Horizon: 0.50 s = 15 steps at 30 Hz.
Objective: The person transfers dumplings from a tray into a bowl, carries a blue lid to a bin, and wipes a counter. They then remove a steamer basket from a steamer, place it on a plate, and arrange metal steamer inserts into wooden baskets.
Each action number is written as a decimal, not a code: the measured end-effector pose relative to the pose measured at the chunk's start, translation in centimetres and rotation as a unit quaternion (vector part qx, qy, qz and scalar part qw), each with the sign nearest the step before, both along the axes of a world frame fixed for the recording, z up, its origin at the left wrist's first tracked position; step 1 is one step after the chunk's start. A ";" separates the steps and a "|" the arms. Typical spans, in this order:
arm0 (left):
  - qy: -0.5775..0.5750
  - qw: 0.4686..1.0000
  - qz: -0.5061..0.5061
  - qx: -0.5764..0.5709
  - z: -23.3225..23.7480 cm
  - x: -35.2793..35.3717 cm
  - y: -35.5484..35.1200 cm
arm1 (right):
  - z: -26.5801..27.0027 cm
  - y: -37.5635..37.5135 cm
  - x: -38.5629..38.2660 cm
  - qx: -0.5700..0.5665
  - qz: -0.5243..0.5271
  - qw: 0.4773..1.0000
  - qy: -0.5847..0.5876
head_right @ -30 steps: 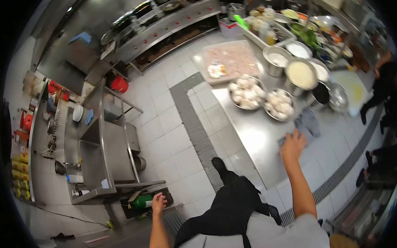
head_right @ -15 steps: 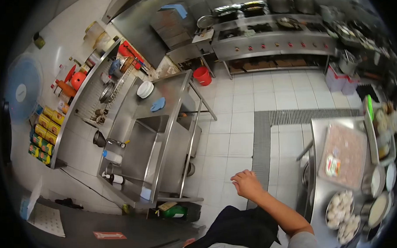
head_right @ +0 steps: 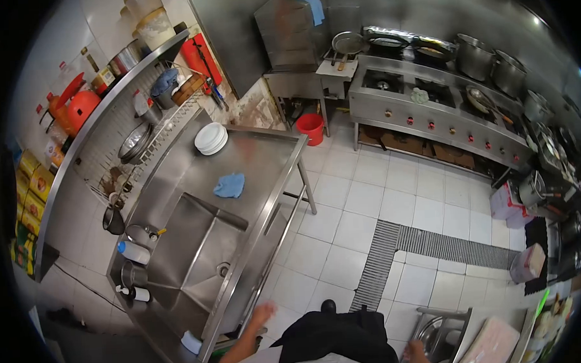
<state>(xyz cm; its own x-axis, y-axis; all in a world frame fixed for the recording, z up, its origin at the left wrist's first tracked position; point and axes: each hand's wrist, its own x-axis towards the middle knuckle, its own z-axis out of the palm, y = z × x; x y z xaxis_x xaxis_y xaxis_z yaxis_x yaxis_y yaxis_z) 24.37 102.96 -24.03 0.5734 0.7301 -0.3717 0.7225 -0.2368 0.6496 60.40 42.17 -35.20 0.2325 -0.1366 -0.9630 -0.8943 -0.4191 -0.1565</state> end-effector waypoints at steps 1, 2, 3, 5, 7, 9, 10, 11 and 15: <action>-0.005 0.999 0.037 -0.022 5.0 5.4 4.0 | 3.2 -0.3 1.0 0.000 -0.029 0.997 0.074; -0.043 0.998 0.045 -0.008 11.5 10.5 7.7 | 5.0 0.3 2.4 0.000 -0.060 0.987 0.147; -0.158 0.985 0.062 -0.013 14.7 14.0 11.5 | 6.1 1.4 3.6 0.005 -0.064 0.987 0.151; -0.186 0.972 0.119 0.084 20.2 19.9 19.7 | 6.5 4.4 5.7 0.022 -0.046 0.993 0.109; -0.228 0.941 0.156 0.194 19.7 22.5 29.5 | 4.9 7.7 8.4 0.043 -0.016 0.997 0.059; -0.086 0.920 0.183 0.336 19.2 23.8 37.0 | 1.9 10.9 11.5 0.060 0.028 0.998 0.001; -0.040 0.915 0.201 0.346 18.1 24.1 39.4 | -0.4 12.3 13.2 0.071 0.063 0.995 -0.040; 0.006 0.908 0.218 0.358 17.0 24.1 41.6 | -3.3 13.7 15.4 0.085 0.097 0.988 -0.086; 0.218 0.908 0.198 0.298 13.2 25.8 44.0 | -5.1 26.0 31.5 0.049 0.167 0.973 -0.151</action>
